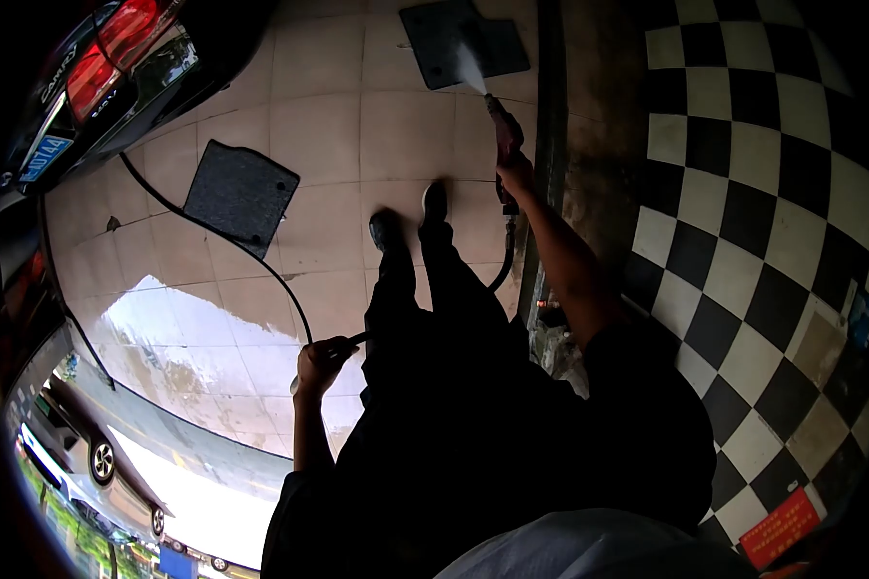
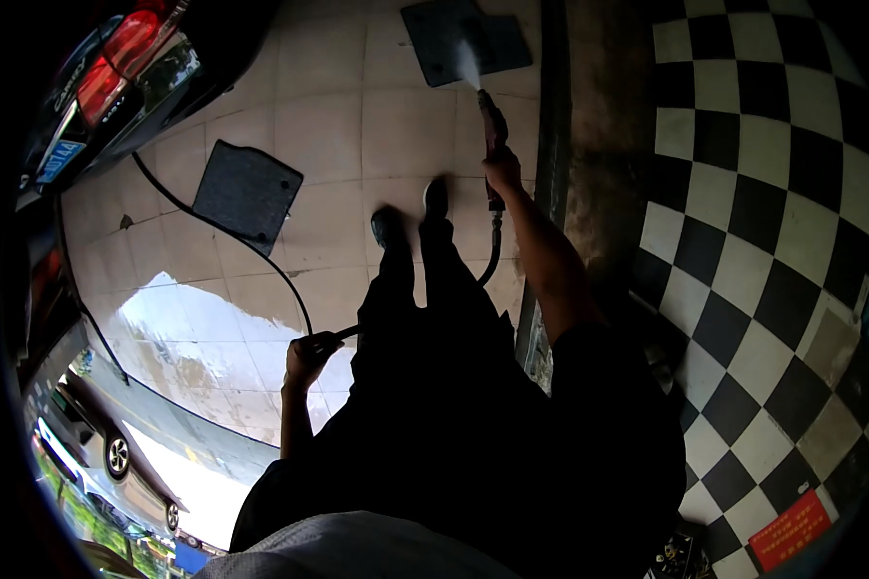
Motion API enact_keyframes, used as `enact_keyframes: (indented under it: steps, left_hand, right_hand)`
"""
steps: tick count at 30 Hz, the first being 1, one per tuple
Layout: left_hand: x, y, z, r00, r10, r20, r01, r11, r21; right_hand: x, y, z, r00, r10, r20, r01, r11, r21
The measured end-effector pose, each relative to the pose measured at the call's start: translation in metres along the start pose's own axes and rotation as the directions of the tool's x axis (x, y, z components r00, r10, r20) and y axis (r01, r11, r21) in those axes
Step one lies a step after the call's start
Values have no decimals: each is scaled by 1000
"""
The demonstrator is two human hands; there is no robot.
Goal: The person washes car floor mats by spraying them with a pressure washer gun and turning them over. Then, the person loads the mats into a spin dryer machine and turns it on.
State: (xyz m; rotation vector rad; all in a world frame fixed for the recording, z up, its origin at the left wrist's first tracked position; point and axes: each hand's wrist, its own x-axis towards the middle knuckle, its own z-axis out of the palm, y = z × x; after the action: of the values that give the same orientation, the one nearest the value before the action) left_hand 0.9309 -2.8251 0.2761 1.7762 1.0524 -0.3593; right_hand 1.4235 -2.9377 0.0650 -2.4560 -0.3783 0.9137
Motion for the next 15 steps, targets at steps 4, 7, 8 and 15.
enact_keyframes:
  steps: [4,7,8,15]
  left_hand:
    - [5,-2,6,1000,28,4,-28,997,-71]
    - [7,1,12,997,68,-26,-70,994,-83]
    - [7,0,12,997,69,-38,-72,995,-74]
    - [12,1,12,998,65,-20,-67,992,-111]
  right_hand:
    - [-4,-23,0,992,-92,83,92,996,-1]
    - [-5,-50,-1,986,-156,59,155,988,22]
    - [-11,-69,-8,983,-183,34,182,983,14]
    - [13,-68,-6,978,-204,34,205,978,-41]
